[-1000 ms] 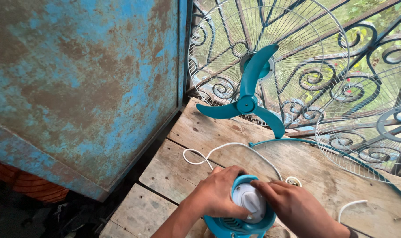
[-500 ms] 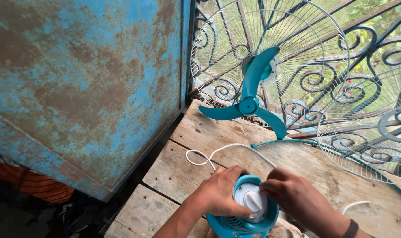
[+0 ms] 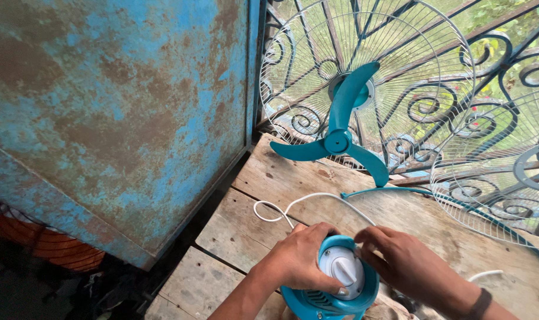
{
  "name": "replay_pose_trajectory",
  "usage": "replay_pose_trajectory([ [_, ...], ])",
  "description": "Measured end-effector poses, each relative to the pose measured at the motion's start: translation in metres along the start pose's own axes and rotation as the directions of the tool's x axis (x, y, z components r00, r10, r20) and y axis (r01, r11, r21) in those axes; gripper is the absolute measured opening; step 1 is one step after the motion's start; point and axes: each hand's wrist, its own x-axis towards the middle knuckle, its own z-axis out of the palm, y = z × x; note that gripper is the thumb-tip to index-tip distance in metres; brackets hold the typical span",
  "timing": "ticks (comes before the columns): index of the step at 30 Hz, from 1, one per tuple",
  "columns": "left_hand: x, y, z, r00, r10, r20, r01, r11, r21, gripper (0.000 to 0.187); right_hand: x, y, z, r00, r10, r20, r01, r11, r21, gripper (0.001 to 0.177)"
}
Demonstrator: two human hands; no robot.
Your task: The person disassembles a small blue electric fan by removing the rear cover and internal components. They then use a screwdriver to tighten screws on the fan's motor housing while holding the unit on a wooden table.
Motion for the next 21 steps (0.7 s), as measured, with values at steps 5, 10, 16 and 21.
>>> replay_pose_trajectory([
  [5,-0.003,-0.006,-0.001,0.997,0.058,-0.057,-0.059,0.998,-0.016,0.100,0.004,-0.003,-0.007,0.992,-0.069,0.103,0.074,0.997,-0.038,0.025],
  [10,0.001,-0.008,0.000,0.996,0.064,-0.057,-0.065,0.998,-0.004,0.101,0.006,-0.002,-0.014,0.952,-0.174,0.252,0.230,0.950,-0.210,0.030],
  [16,0.005,-0.001,0.006,0.998,0.060,-0.027,-0.060,0.998,0.025,0.099,-0.001,0.014,0.005,0.925,-0.339,0.172,0.379,0.802,-0.462,0.017],
  [21,0.002,0.000,0.004,0.999,0.024,-0.027,-0.024,1.000,-0.001,0.099,-0.006,0.019,0.001,0.997,0.027,0.072,-0.015,0.988,-0.154,0.022],
])
